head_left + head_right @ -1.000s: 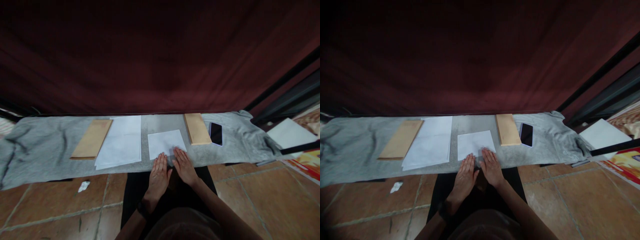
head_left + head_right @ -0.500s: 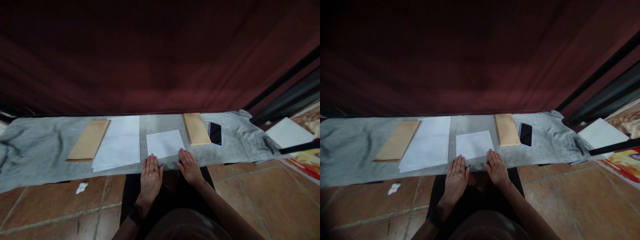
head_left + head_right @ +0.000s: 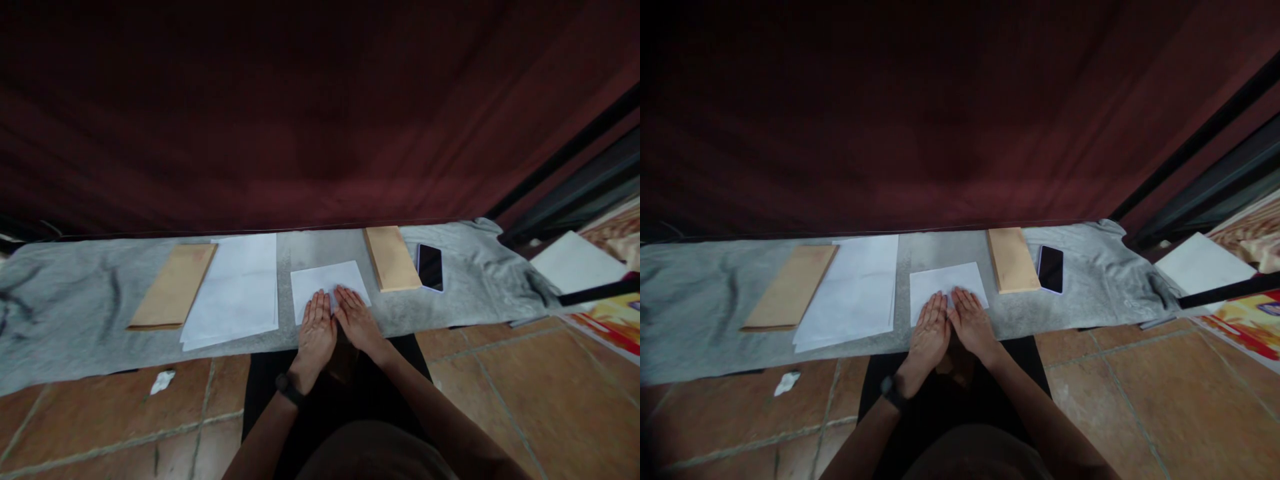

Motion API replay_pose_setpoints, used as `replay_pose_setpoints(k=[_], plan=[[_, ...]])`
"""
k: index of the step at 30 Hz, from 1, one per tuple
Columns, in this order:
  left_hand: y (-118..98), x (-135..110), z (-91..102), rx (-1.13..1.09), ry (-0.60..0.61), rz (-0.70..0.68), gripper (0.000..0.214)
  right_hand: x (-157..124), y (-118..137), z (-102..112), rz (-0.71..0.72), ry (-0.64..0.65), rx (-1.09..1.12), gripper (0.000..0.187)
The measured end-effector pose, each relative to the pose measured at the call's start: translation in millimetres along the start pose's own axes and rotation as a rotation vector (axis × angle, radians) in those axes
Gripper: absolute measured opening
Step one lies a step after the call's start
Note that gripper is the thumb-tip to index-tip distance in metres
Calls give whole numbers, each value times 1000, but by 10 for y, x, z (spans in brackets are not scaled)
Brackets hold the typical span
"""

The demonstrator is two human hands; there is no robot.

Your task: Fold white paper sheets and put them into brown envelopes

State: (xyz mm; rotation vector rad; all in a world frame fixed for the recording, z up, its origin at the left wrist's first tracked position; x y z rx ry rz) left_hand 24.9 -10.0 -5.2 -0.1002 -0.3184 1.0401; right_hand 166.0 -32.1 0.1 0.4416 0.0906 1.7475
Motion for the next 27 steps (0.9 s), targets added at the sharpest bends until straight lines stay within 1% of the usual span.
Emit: replay_pose_setpoints(k=[4, 6, 9, 11, 14, 16, 19, 21, 24, 27], plan=[[74, -61, -9, 4, -69, 51, 60, -62, -52, -96, 18, -27, -78, 57], [112, -85, 13, 8, -87, 96, 61, -111, -114, -117, -14, -50, -110, 60], [156, -91, 42, 23, -82, 147, 60, -168, -216, -118, -72, -71, -142, 61], [183, -79, 51, 24, -88, 179, 60, -201, -274, -105, -96, -77, -151, 61], [221, -25, 53, 10, -131, 223, 61, -233, -327, -70, -112, -79, -145, 61], [231, 53, 46, 5, -150, 216, 61, -210, -337, -39, -136, -82, -139, 59], [212, 240, 17, -1, -119, 159, 60, -62, -311, 0, -171, -84, -110, 53], [187, 383, -18, -3, -63, 119, 59, 101, -269, 0, -149, -69, -62, 52], [161, 552, -86, 3, 20, 73, 58, 352, -201, -58, -115, -19, -20, 53], [165, 623, -146, 17, 50, 50, 58, 517, -166, -162, -79, 41, -13, 52]])
Point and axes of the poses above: each hand's wrist, its own x-axis towards the middle knuckle, its own z-axis out of the back of the hand, y = z × x, the point moved 1 cm from there along x, towards the middle knuckle, and after that the axes turned 3 degrees about z, right-handed, at the moved point
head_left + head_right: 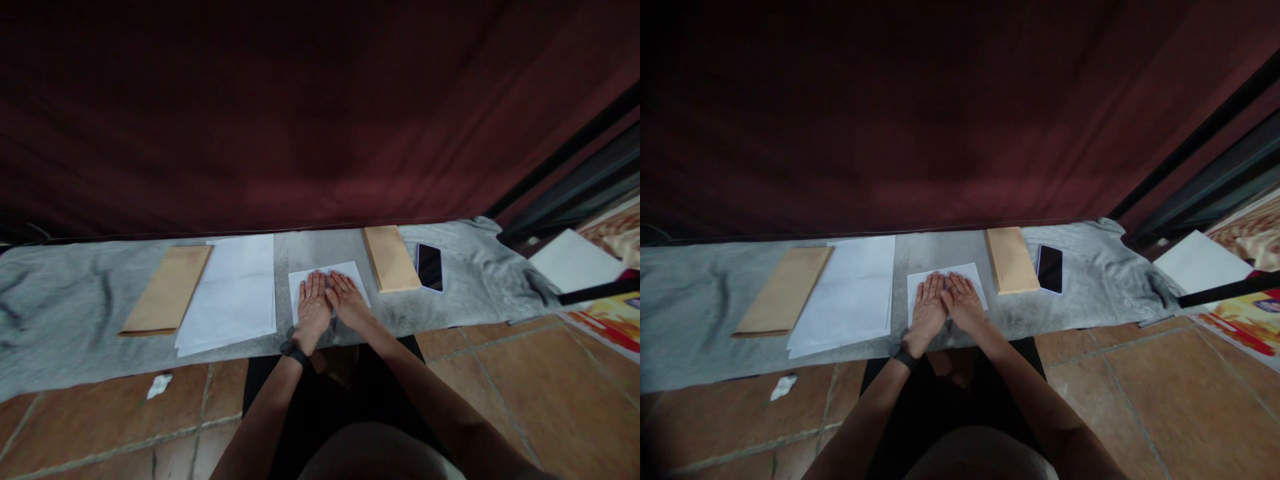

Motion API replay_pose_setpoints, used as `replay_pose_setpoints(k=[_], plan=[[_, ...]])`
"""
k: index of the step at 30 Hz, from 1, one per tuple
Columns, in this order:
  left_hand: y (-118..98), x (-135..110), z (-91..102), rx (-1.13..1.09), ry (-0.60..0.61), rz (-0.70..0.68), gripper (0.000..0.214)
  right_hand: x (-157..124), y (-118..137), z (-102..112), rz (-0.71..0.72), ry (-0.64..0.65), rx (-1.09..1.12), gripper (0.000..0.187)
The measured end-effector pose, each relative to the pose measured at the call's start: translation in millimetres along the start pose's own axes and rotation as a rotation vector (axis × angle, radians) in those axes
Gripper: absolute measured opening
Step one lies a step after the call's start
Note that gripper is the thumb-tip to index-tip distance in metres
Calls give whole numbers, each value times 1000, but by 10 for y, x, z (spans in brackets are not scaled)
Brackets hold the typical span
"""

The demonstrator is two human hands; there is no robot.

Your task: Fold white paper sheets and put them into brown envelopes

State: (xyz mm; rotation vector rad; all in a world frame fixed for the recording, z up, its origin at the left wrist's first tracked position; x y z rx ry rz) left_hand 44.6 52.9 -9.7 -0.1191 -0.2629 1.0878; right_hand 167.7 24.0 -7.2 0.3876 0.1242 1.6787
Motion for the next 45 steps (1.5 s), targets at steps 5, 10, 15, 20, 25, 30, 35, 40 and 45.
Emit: replay_pose_setpoints(k=[5, 10, 15, 20, 25, 30, 35, 40, 45], plan=[[49, 36, -32, 2, -17, -3, 57, 115, -39, -112, 0, -23, -30, 50], [99, 119, -18, -2, -36, 20, 55, 212, -101, -113, -51, 0, -82, 49], [130, 166, -32, 16, -34, 62, 55, 256, -154, -106, -100, -3, -114, 51], [176, 148, -28, 42, -49, 146, 56, 233, -223, -106, -111, -77, -123, 53], [222, 54, -9, 15, -134, 205, 58, 189, -268, -129, -141, -138, -141, 56], [238, -76, -18, -29, -191, 212, 60, 117, -283, -151, -160, -217, -138, 59], [227, -216, -7, -40, -227, 193, 60, 2, -278, -135, -169, -213, -147, 60], [207, -374, 33, -62, -243, 183, 59, -175, -246, -124, -178, -215, -141, 58], [181, -530, 84, -47, -237, 181, 58, -400, -210, -100, -186, -181, -137, 57]])
Point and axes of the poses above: each hand's wrist, its own x-axis towards the middle knuckle, its own z-axis out of the back of the hand, y = z × x, the point moved 1 cm from there along x, towards the middle knuckle, and after that the axes turned 3 degrees about z, right-handed, at the moved point
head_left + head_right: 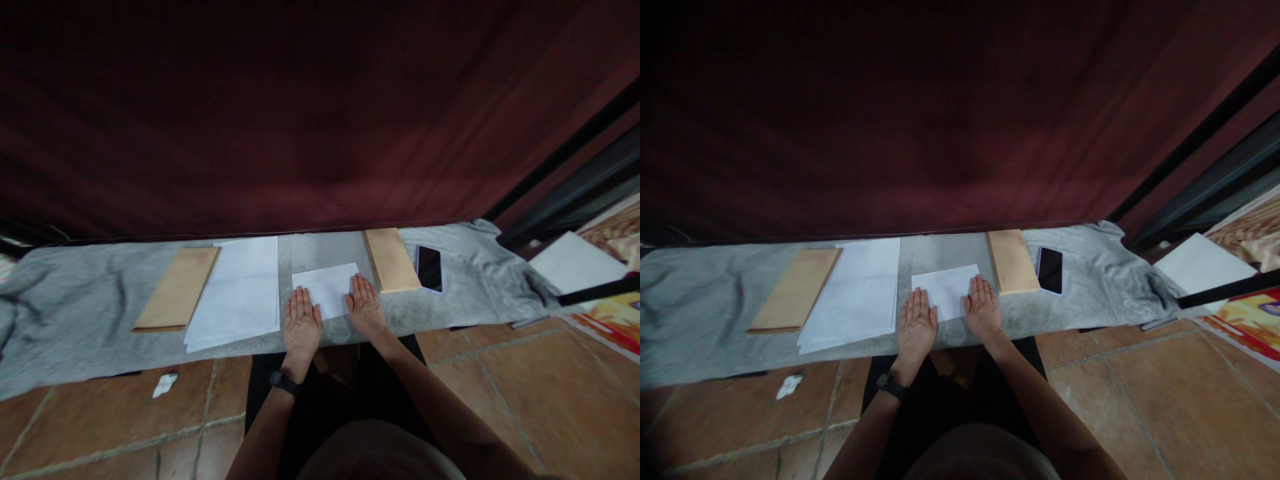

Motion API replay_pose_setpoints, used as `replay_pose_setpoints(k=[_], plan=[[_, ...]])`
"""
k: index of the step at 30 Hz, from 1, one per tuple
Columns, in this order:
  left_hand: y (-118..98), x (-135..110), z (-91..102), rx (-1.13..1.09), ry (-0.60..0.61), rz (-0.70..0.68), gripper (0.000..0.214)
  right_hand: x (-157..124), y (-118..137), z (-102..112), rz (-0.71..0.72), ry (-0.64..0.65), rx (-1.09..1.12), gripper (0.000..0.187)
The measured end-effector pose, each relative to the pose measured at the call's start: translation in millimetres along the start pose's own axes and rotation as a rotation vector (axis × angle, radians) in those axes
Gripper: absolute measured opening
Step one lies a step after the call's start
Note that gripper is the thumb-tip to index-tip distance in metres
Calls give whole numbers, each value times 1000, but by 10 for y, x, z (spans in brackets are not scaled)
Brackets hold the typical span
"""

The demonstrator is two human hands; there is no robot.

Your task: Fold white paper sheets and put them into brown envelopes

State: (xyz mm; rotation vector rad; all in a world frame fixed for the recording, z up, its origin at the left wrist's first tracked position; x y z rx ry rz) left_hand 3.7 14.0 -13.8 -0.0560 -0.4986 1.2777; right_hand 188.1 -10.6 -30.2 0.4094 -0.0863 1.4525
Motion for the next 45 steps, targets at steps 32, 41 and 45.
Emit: replay_pose_setpoints(k=[32, 41, 45], plan=[[41, -205, 299, -145, 21, -107, 54, -235, -237, 462, -719, 64, 1458, 34], [-360, -431, 258, -169, 106, -288, 59, -766, 443, 342, -883, -41, 1816, 27], [-238, -398, 206, -116, 163, -311, 63, -797, 503, 352, -934, 117, 1773, 28]])
Point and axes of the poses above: each hand's wrist, its own x-axis towards the middle knuckle, its own z-axis out of the back of the hand, y = z × x, the point moved 1 cm from there along x, towards the middle knuckle, and after that the axes turned 3 degrees about z, right-handed, at the moved point
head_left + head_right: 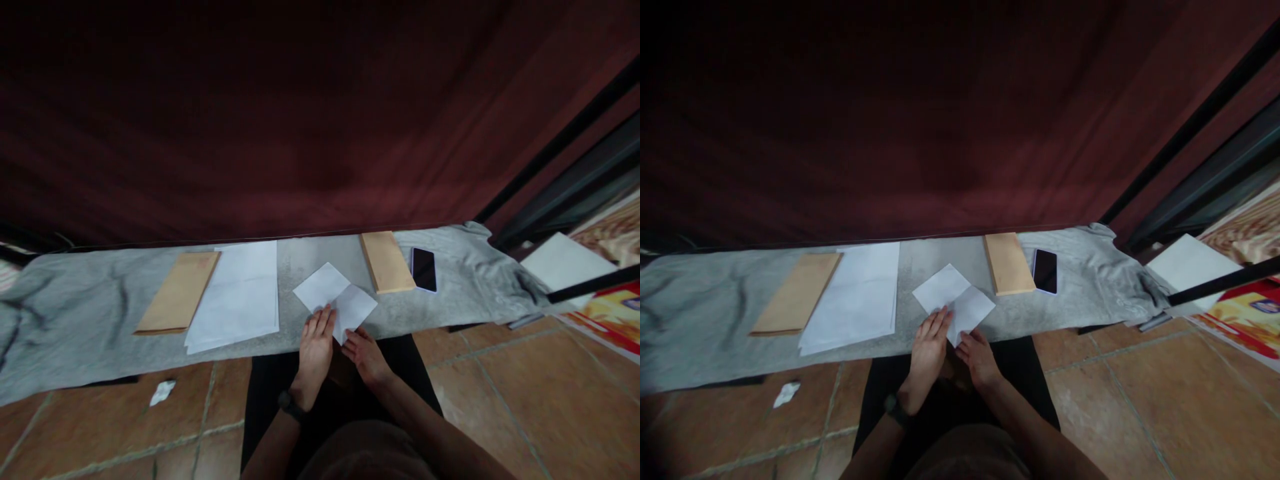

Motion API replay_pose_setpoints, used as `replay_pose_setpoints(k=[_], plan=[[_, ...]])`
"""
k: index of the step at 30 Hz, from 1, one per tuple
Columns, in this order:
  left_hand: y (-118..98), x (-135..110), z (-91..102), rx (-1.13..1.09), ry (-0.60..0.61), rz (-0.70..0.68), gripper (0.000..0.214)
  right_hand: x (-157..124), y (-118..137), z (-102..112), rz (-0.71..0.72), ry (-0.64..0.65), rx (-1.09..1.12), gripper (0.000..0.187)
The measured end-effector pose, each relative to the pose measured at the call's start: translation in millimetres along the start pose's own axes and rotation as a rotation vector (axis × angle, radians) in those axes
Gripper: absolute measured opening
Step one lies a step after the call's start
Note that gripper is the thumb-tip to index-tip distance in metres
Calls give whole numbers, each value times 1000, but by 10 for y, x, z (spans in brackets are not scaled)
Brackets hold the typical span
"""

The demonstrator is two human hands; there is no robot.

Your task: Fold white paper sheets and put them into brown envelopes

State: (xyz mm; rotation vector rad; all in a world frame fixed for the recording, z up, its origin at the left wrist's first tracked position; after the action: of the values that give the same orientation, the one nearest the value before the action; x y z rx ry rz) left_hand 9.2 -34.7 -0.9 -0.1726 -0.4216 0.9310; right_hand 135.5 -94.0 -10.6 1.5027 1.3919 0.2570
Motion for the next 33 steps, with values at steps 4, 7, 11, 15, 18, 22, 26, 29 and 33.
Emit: replay_pose_setpoints(k=[4, 7, 11, 15, 18, 22, 26, 29, 33], plan=[[233, 138, 83, -149, 54, -44, 64, -23, 144, -2, -79, 77, -2, 29], [390, 236, 155, -290, 95, -79, 66, -65, 211, 40, -54, 139, -108, 34], [542, 230, 225, -383, 162, -141, 65, -80, 293, 249, 257, 2, -418, 29], [634, 195, 261, -386, 197, -194, 65, 13, 491, 445, 595, -100, -758, 26], [671, 246, 264, -348, 213, -194, 71, 176, 642, 395, 699, 91, -987, 32], [685, 286, 269, -287, 207, -185, 77, 422, 698, 156, 801, 365, -1305, 39], [653, 141, 297, -187, 146, -191, 70, 578, 609, 0, 899, 475, -1505, 40], [599, 14, 295, -143, 123, -189, 65, 626, 526, -69, 929, 521, -1577, 40], [536, -33, 240, -82, 131, -194, 58, 683, 440, -238, 926, 627, -1665, 41]])
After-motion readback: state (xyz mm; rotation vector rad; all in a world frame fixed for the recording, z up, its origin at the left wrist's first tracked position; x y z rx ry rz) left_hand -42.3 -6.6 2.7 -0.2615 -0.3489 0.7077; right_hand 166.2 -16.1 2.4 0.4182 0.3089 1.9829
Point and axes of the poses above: each hand's wrist, its own x-axis towards the middle knuckle, its own z-axis out of the back of the hand, y = z × x, the point moved 1 cm from there along x, towards the middle knuckle, and after that the axes turned 3 degrees about z, right-handed, at the moved point
